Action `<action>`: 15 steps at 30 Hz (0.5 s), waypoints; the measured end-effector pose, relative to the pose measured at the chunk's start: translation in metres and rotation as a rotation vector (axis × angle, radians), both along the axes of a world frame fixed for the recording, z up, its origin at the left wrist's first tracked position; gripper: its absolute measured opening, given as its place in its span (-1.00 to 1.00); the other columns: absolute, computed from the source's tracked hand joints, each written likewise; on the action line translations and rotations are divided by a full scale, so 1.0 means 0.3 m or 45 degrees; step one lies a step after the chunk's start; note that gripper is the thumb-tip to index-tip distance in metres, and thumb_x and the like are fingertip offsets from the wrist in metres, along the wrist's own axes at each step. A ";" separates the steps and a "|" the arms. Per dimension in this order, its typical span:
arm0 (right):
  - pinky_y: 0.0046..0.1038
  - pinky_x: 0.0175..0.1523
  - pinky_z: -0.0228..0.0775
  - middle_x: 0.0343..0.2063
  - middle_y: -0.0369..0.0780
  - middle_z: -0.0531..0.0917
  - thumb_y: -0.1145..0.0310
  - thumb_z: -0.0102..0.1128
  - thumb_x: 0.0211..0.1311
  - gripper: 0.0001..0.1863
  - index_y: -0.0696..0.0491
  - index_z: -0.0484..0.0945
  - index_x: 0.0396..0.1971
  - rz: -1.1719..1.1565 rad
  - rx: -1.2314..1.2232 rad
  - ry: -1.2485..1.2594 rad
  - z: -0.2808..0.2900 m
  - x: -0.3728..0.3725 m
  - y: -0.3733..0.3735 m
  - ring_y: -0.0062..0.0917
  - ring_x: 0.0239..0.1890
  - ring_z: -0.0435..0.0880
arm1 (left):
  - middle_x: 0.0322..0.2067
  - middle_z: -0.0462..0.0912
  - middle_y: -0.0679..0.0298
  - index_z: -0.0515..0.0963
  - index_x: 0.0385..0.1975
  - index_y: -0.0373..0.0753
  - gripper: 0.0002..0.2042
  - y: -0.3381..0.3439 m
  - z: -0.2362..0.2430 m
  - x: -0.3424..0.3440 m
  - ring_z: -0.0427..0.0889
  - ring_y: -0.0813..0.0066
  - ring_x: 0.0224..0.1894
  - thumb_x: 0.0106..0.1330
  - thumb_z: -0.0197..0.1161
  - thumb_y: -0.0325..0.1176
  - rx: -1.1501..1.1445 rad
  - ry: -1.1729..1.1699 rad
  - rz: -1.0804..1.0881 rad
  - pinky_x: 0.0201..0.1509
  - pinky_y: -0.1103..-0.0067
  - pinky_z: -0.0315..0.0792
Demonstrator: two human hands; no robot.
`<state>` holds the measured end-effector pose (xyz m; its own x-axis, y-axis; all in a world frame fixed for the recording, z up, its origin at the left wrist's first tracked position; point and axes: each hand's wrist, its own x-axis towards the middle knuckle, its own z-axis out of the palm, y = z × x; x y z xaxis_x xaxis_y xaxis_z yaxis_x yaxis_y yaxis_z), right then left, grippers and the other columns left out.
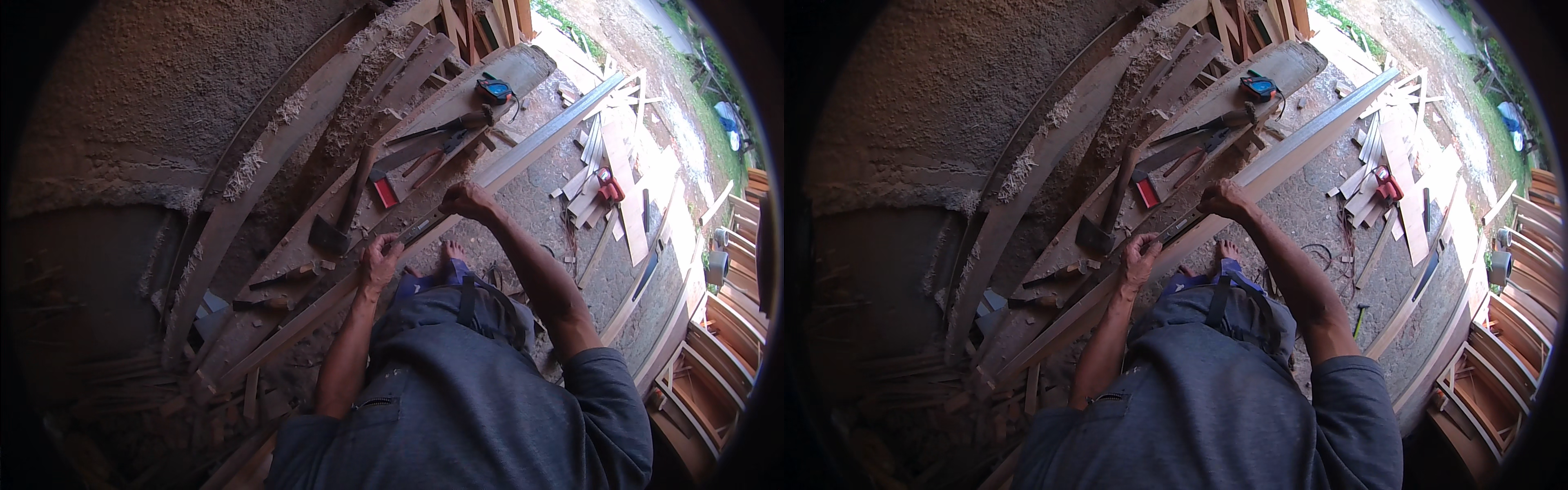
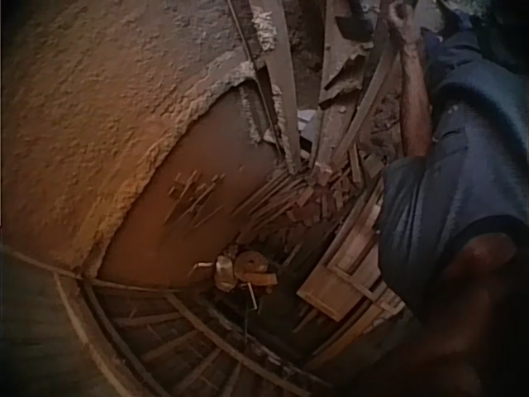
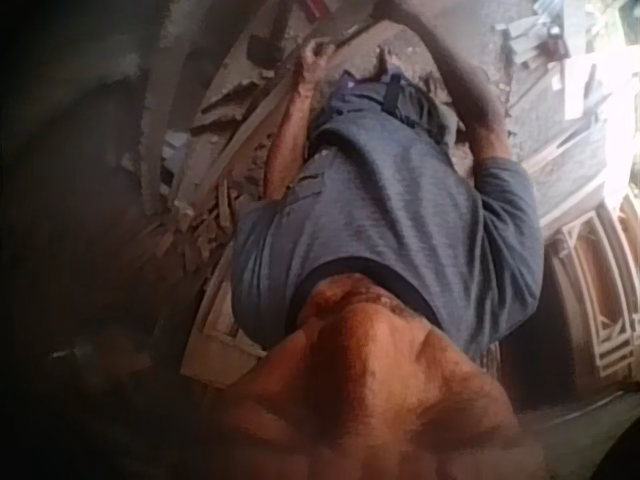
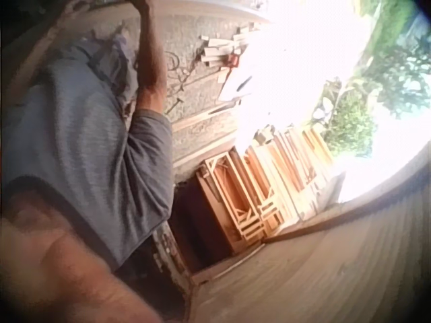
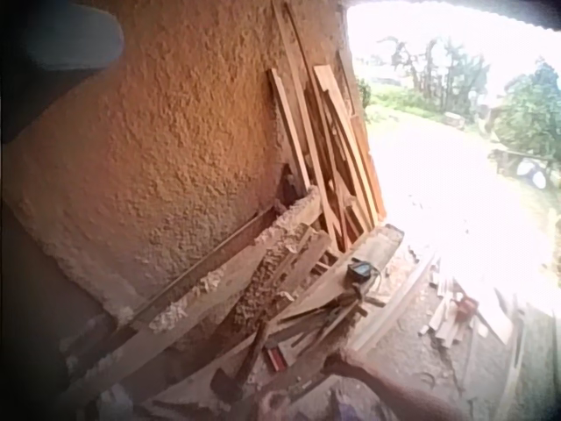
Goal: The person uses a chisel and mallet to carve a groove into a long wooden plank. They repeatedly strike the chisel to remove wood, then clear the debris by hand and with the chisel.
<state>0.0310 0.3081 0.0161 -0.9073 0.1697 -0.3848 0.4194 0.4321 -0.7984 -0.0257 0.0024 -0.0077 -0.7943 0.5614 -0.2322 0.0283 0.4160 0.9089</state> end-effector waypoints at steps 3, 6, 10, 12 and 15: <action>-0.22 -0.09 0.60 -0.34 -0.10 0.79 0.06 0.39 0.01 -0.62 0.03 0.79 -0.28 -0.008 0.246 -0.141 0.011 -0.014 -0.024 -0.23 -0.21 0.80 | -0.24 0.70 0.21 0.60 -0.07 -0.30 -0.73 0.027 0.029 0.008 0.68 0.37 -0.20 0.31 0.39 -0.32 -0.161 0.414 -0.061 -0.04 0.42 0.54; -0.19 -0.09 0.60 -0.30 -0.08 0.79 0.01 0.39 0.00 -0.61 0.01 0.79 -0.30 0.021 0.388 -0.247 0.043 -0.026 -0.035 -0.17 -0.19 0.80 | -0.24 0.69 0.19 0.59 -0.13 -0.29 -0.77 0.033 0.054 0.014 0.68 0.34 -0.17 0.30 0.36 -0.35 -0.222 0.327 -0.003 -0.02 0.39 0.53; -0.18 -0.10 0.60 -0.32 -0.10 0.79 0.01 0.42 -0.01 -0.62 0.00 0.78 -0.31 0.045 0.365 -0.227 0.043 -0.036 -0.035 -0.17 -0.20 0.80 | -0.25 0.70 0.22 0.58 -0.16 -0.23 -0.78 0.008 -0.051 -0.025 0.69 0.32 -0.13 0.30 0.36 -0.28 -0.104 -0.023 0.045 0.04 0.36 0.47; -0.17 -0.11 0.60 -0.33 -0.10 0.79 0.01 0.44 -0.01 -0.62 -0.01 0.78 -0.30 0.047 0.327 -0.231 0.051 -0.036 -0.026 -0.18 -0.20 0.80 | -0.27 0.71 0.23 0.57 -0.16 -0.20 -0.76 0.000 -0.074 -0.036 0.70 0.28 -0.14 0.29 0.36 -0.24 -0.075 -0.067 0.017 0.07 0.33 0.45; -0.21 -0.16 0.58 -0.40 -0.12 0.77 0.00 0.45 0.03 -0.60 0.04 0.77 -0.32 0.065 0.188 -0.186 0.036 -0.027 -0.003 -0.25 -0.30 0.78 | -0.28 0.70 0.22 0.56 -0.15 -0.20 -0.75 0.005 -0.053 -0.031 0.70 0.26 -0.15 0.28 0.37 -0.24 -0.219 0.012 -0.055 0.05 0.32 0.46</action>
<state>0.0228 0.3072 0.0267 -0.8524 0.1894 -0.4873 0.5008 0.5636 -0.6569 -0.0350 0.0040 -0.0235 -0.7730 0.5476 -0.3202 0.0579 0.5635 0.8241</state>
